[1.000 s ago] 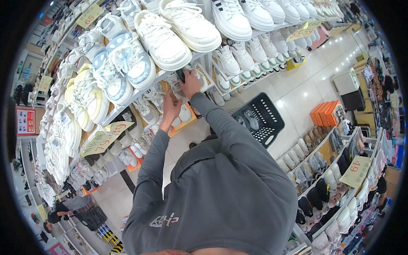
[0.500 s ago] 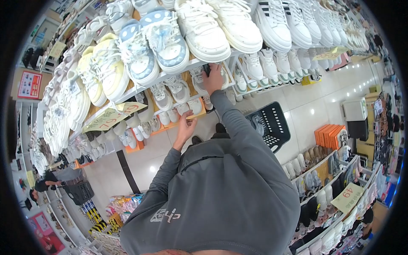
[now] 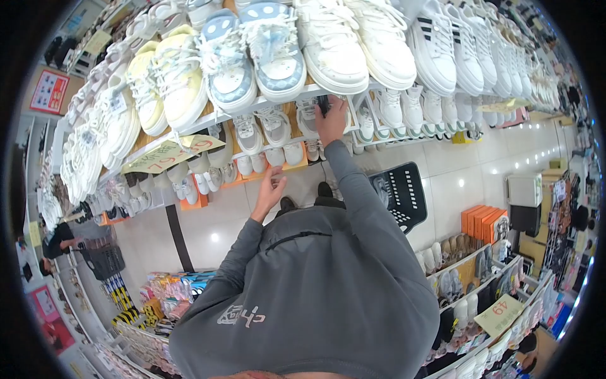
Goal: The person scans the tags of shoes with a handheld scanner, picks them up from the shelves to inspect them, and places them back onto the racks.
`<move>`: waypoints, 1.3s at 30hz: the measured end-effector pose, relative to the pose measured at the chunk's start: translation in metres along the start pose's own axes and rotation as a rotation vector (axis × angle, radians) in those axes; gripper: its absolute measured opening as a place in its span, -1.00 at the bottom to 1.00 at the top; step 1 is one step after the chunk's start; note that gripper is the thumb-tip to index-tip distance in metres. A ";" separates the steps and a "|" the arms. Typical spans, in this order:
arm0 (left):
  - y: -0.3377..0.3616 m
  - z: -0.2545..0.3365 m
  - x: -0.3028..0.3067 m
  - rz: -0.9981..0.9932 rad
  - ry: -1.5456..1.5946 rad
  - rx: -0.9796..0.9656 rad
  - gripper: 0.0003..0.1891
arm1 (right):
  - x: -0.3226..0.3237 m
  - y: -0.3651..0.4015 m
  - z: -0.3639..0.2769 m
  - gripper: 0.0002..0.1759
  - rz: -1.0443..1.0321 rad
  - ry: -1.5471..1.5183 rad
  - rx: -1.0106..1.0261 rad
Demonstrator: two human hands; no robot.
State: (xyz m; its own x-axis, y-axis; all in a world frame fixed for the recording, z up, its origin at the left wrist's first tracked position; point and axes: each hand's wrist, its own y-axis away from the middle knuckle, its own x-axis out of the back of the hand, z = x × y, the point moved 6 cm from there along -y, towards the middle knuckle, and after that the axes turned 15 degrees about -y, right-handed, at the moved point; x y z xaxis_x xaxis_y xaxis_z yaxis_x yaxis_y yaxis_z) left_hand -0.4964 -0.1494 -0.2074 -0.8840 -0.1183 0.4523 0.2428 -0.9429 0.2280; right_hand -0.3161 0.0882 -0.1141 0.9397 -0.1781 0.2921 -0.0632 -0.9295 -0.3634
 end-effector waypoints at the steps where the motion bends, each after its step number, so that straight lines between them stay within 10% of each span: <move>1: -0.001 0.002 0.002 0.006 0.004 -0.001 -0.53 | 0.001 0.001 -0.004 -0.45 -0.004 -0.039 -0.004; 12: -0.047 0.024 0.050 0.138 -0.085 -0.045 -0.62 | -0.009 0.052 -0.026 -0.69 -0.161 -0.267 0.050; 24: -0.146 0.120 0.104 0.437 -0.468 -0.437 -0.42 | -0.091 0.117 0.069 -0.42 -0.446 -0.393 -0.431; 39: -0.210 0.078 0.080 0.258 -0.805 -0.175 -0.53 | -0.132 0.136 0.095 -0.50 -0.531 -0.941 -1.126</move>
State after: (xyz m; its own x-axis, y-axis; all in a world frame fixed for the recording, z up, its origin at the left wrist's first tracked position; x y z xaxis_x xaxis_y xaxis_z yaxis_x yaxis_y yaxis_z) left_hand -0.5873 0.0634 -0.1518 -0.2409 -0.1412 0.9602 0.2735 -0.9591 -0.0725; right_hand -0.4165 0.0157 -0.2865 0.7726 0.0957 -0.6276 0.5264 -0.6492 0.5490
